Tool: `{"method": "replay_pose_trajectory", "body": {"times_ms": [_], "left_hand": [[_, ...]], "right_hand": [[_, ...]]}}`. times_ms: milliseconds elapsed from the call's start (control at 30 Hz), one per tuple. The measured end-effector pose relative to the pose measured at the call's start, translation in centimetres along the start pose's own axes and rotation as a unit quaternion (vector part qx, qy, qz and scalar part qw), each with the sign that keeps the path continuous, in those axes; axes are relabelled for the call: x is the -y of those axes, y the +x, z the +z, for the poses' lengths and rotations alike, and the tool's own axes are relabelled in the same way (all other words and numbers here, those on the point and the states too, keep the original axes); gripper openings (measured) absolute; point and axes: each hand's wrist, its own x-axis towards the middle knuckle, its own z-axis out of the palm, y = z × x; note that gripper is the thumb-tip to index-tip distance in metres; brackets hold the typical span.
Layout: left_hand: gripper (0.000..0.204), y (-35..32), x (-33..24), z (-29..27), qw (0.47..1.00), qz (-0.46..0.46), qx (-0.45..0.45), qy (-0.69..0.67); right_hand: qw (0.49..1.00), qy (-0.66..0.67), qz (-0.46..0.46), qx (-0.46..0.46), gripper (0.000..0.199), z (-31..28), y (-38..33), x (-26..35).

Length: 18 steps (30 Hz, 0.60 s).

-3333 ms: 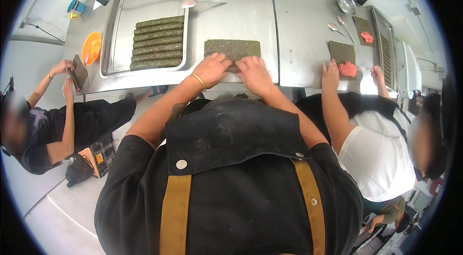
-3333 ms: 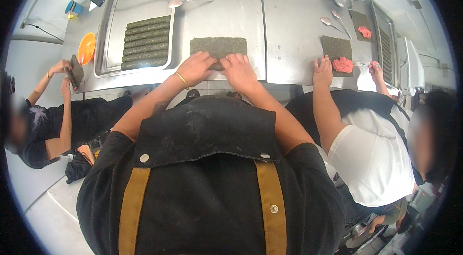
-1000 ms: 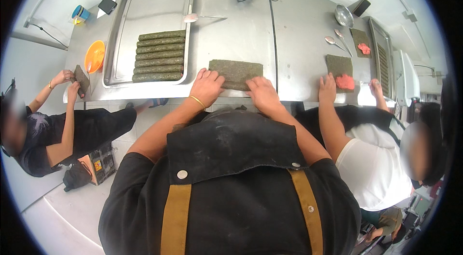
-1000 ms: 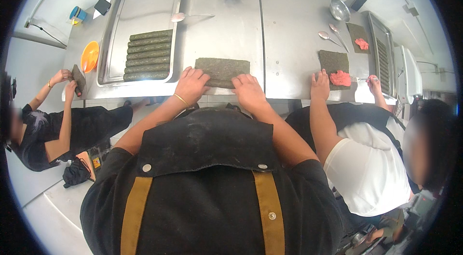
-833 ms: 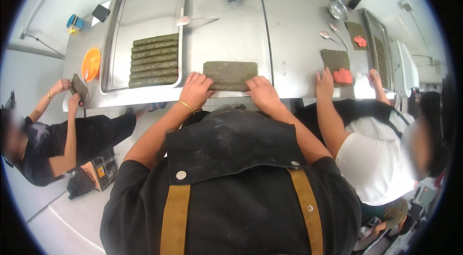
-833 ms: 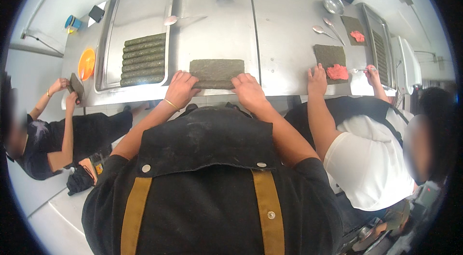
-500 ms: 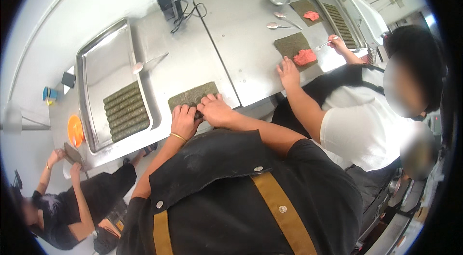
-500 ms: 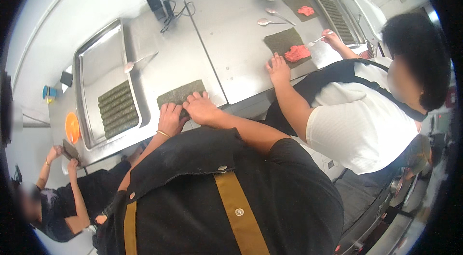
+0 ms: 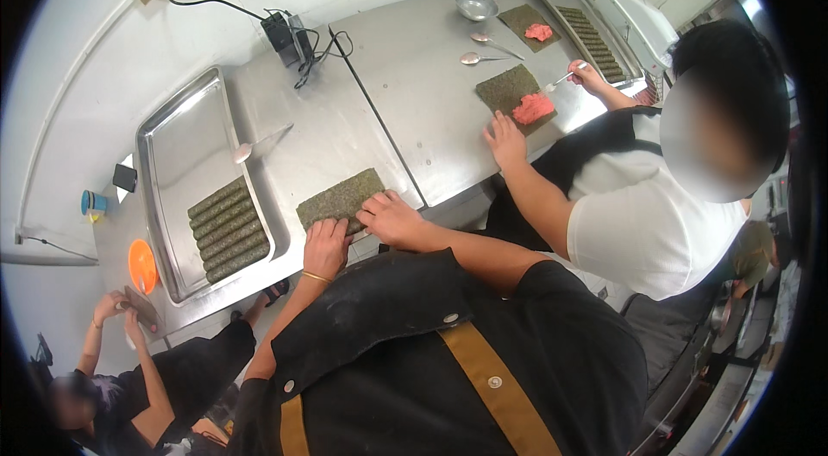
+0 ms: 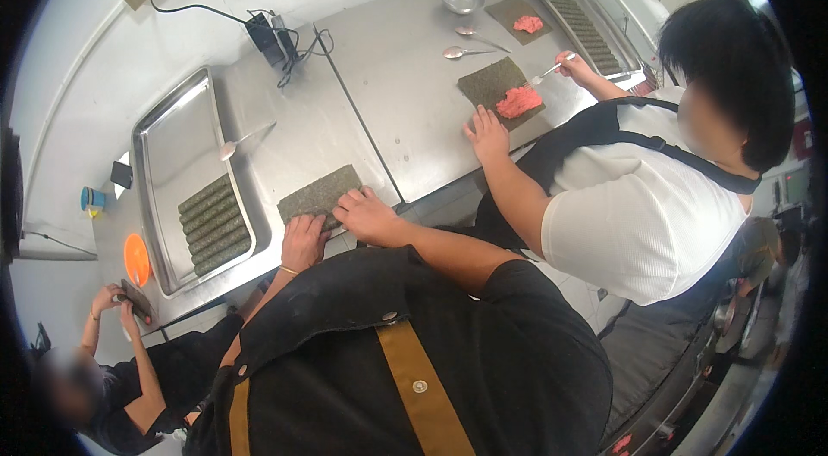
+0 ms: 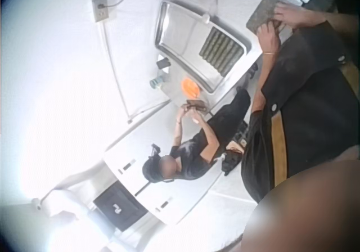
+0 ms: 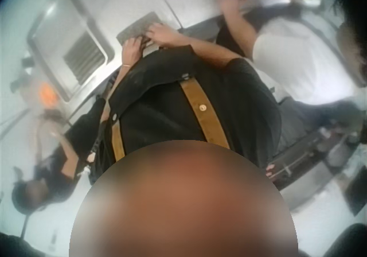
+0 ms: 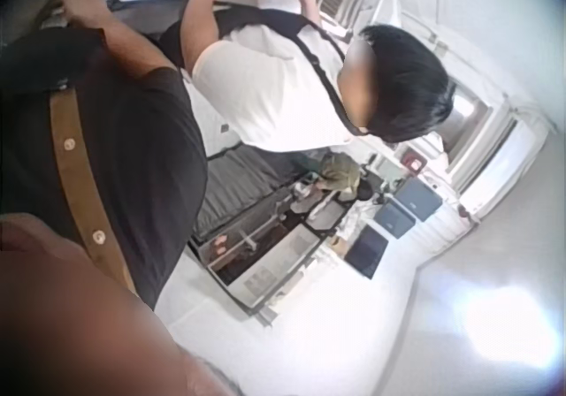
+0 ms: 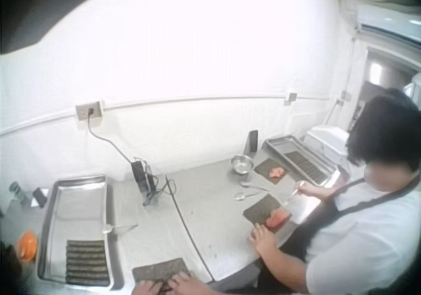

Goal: The person spreads a pink paste onto a sheet of nori using a spoon, then rolls the nori into a cylindrical shape. The finished roll is placed on a metal tray alongside other completed rolls. The person repeats the process with additional nori sheets.

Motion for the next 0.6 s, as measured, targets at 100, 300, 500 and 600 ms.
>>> {"method": "replay_pose_trajectory", "body": {"times_ms": [100,300,500,600], "left_hand": [[0.046,0.2,-0.5,0.5,0.998,0.025,-0.058,-0.021],[0.046,1.3,-0.4,1.0,1.0,-0.008,0.023,-0.013],[0.044,1.3,-0.7,0.8,1.0,0.009,-0.007,-0.007],[0.044,1.4,-0.3,0.9,0.998,0.031,0.019,0.044]], "right_hand": [[0.999,-0.007,-0.033,-0.038,0.034,0.2,-0.2,-0.3],[0.998,-0.015,-0.026,-0.061,0.034,0.4,-0.1,-0.5],[0.994,-0.035,-0.049,-0.092,0.034,0.1,-0.4,-1.0],[0.995,-0.068,-0.036,-0.059,0.034,-0.1,-0.2,-0.8]]}}
